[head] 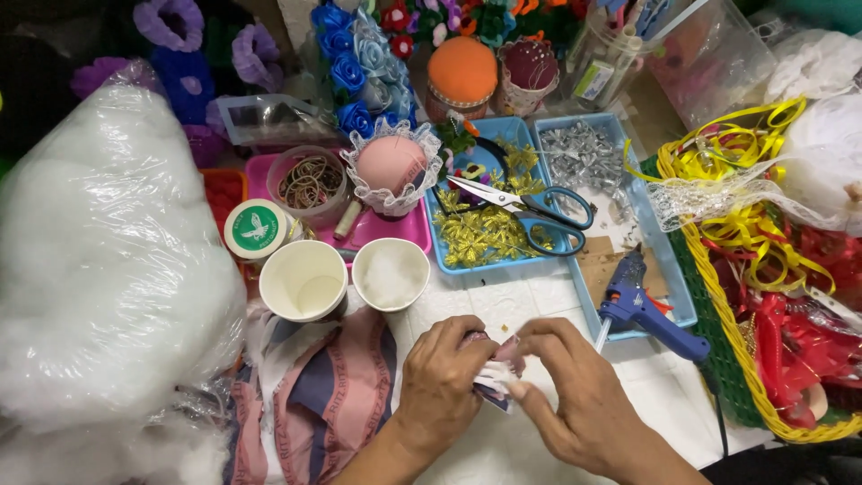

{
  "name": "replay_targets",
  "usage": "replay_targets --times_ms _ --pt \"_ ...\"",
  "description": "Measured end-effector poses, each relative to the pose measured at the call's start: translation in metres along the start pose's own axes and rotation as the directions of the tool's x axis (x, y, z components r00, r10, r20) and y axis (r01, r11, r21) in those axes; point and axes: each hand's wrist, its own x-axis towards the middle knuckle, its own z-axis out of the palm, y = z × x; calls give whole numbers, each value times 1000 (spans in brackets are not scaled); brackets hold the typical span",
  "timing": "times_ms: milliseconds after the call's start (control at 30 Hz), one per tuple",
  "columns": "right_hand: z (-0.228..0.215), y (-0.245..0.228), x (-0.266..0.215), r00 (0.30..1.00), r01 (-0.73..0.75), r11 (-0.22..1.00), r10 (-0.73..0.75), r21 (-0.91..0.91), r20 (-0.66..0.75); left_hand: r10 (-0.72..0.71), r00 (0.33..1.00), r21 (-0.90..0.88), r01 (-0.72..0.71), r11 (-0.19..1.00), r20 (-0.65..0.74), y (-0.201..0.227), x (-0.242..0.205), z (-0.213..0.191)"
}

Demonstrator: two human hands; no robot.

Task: Wrapping a small decorative ball with fabric by hand, carefully tucking and smoothing the material to cover the surface.

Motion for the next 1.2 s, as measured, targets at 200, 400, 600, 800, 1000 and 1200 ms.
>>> replay_targets --times_ms 200,400,600,800,1000,1200 --pt "24 3 -5 984 -14 999 23 -53 175 -13 1000 -24 14 1000 26 -5 -6 5" --pt "26 -9 8 987 128 982 -140 141 74 -32 999 -36 32 999 0 0 1 -1" --pt "25 -10 12 998 -44 983 36 180 48 -59 996 -146 69 987 72 -1 4 -5" --pt "2 -11 22 973 -214 919 232 331 -15 -409 885 -694 439 571 224 -11 0 -1" --pt "-3 -18 19 978 -194 948 206 252 -23 -631 715 -860 490 143 303 -26 2 9" --pt "18 -36 12 988 93 990 -78 102 -136 -688 425 -792 472 -386 588 -6 13 -12"
